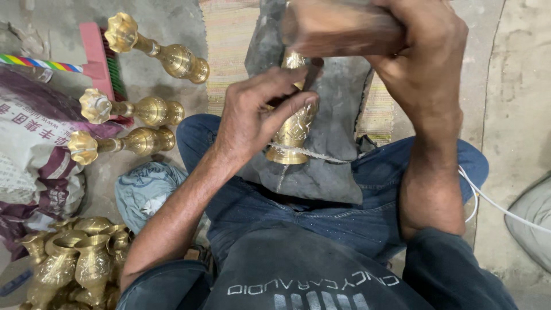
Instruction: The person sits cross-legged on the floor with a brass vase resting on a sandbag on their lap. They hold a steel punch against the vase's embossed surface and strike it with a wooden mallet, repositioning the punch repeatedly to work the decorative pattern around the body.
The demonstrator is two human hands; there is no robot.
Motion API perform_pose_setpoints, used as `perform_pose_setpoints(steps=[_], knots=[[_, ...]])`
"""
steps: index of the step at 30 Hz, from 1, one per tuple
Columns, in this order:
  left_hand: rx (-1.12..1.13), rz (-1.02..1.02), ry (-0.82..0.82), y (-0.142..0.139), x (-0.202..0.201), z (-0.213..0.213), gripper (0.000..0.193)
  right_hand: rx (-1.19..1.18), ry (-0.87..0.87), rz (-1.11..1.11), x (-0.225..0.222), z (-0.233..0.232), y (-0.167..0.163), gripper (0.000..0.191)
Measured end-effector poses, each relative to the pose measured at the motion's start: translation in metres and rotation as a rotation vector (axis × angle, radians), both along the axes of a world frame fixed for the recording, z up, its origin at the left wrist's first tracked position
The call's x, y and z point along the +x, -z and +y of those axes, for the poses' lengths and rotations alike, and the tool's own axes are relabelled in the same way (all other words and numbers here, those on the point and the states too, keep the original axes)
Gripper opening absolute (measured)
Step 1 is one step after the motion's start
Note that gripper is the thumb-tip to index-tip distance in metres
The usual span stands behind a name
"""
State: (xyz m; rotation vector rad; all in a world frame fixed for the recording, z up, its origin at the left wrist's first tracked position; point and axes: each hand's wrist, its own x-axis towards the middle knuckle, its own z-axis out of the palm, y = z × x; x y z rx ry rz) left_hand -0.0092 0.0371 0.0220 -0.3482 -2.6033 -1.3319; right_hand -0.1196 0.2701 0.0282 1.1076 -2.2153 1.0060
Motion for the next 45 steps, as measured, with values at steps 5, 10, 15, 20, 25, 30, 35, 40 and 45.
perform_pose_setpoints(steps=[5,10,15,20,25,30,35,40,45], knots=[[-0.011,0.045,-0.018,0.001,0.005,0.0,0.023,0.182,0.075,0.102,0.005,0.009,-0.006,0.034],[-0.008,0.046,-0.007,0.004,0.003,0.0,0.03,0.056,0.001,-0.183,0.007,0.007,-0.012,0.037],[-0.015,0.012,0.004,0.007,0.001,-0.003,0.029,0.043,-0.011,-0.201,0.008,0.006,-0.01,0.032],[-0.019,0.071,0.012,0.011,0.004,-0.003,0.031,-0.012,0.008,-0.181,0.004,0.011,0.013,0.017],[-0.025,0.065,0.01,0.01,0.003,-0.005,0.028,-0.338,-0.132,-0.559,-0.002,0.012,0.031,0.017],[-0.006,0.072,0.017,0.006,0.005,-0.004,0.034,-0.08,0.033,-0.439,0.003,0.009,0.01,0.028],[-0.045,0.066,0.01,0.007,0.005,-0.004,0.035,0.211,0.061,0.064,0.014,0.001,-0.024,0.029],[0.056,0.089,-0.003,0.009,-0.001,-0.007,0.028,0.167,0.092,0.077,0.013,0.001,-0.021,0.031],[0.229,-0.121,-0.071,0.002,-0.011,-0.007,0.034,-0.044,0.069,-0.274,-0.006,0.001,0.008,0.022]])
